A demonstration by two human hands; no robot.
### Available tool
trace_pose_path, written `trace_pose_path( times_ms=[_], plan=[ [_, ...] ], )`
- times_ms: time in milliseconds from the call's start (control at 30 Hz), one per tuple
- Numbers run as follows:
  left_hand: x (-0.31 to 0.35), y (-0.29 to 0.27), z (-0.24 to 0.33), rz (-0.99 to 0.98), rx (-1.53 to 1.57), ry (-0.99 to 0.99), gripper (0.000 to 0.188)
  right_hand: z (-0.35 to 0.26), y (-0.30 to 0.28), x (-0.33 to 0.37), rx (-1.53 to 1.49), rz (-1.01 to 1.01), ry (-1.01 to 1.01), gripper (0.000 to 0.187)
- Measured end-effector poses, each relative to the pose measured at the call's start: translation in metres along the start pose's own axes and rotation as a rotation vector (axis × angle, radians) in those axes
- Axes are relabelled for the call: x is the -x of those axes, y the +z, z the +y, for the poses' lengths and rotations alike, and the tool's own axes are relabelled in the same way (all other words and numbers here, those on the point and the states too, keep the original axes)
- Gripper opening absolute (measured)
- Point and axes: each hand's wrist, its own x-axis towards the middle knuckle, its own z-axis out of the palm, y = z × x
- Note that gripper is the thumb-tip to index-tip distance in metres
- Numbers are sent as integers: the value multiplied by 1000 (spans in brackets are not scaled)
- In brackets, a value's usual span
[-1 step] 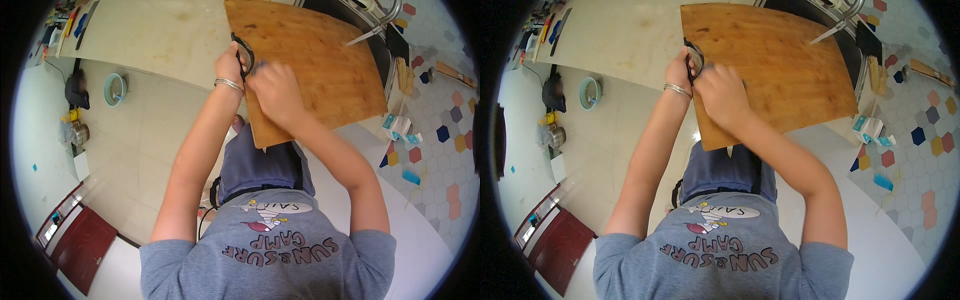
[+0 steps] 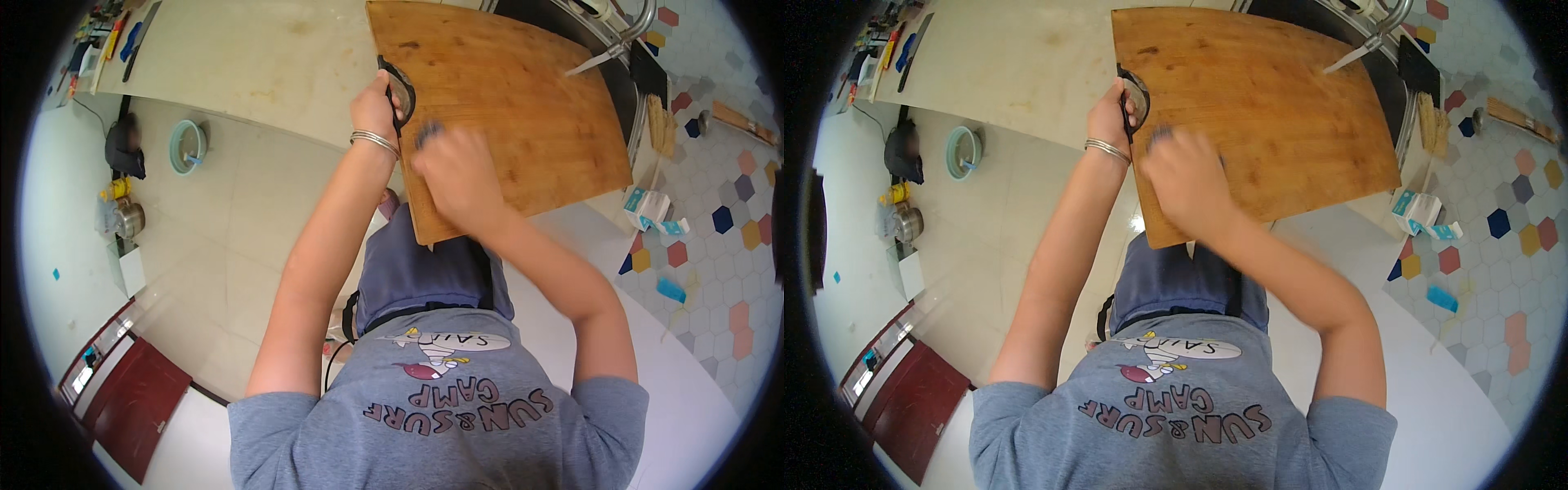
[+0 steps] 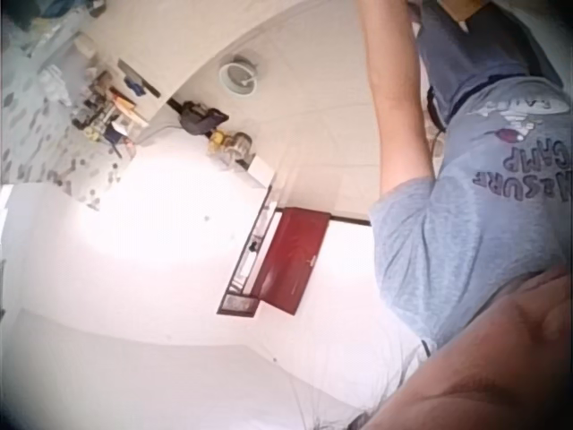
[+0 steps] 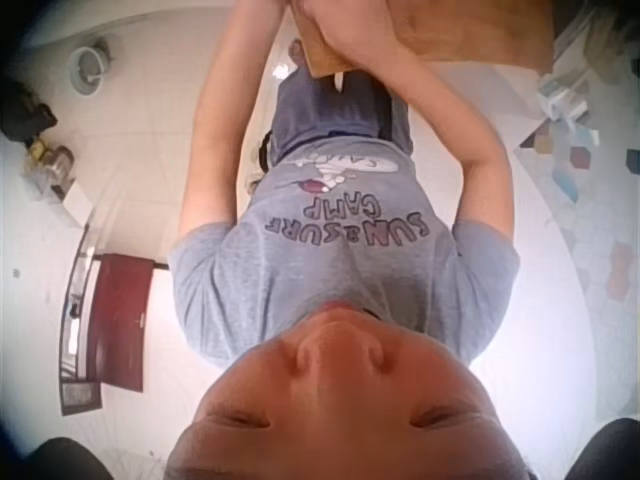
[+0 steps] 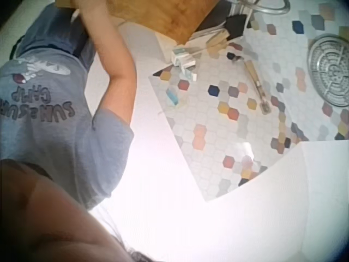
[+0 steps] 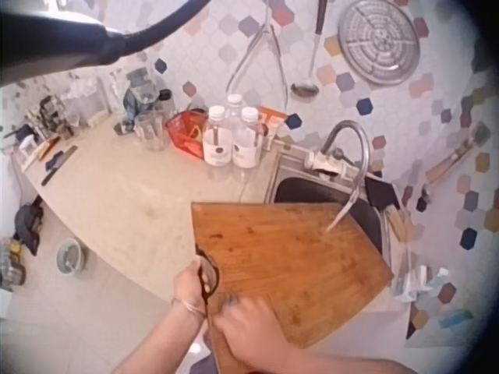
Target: The person cleans a wooden cutting board in a kitchen sink. They scrub the board with a steel wool pad under running water, rinsing it thoroughly. The person then uses a brush to scrub the board further before rinsing it again.
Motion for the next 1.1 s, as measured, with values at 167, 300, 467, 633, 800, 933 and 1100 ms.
trace_pose_path(
  times_ms=[167,300,467,633,800,933,1100],
  plan=[
    [-6,-4,-10,-62,45,-14,30,9,5,-12,24,-65,-4,7],
    [1,-3,-4,-23,-4,-33,28,-4,8,-5,11,30,2,5],
    [3,-2,-5,-34,-11,-44,29,9,12,-22,60,-31,11,9],
    [3,0,-1,-24,-1,-18,29,-16,-4,7,19,-13,-6,4],
    [-2,0,-4,-48,11,-54,29,16,16,-35,54,12,8,4],
    [0,-3,-2,-40,10,-33,29,-8,1,4,21,17,-19,6],
    [-1,-5,-6,-38,-12,-4,29,22,5,-15,72,-66,76,3]
  ],
)
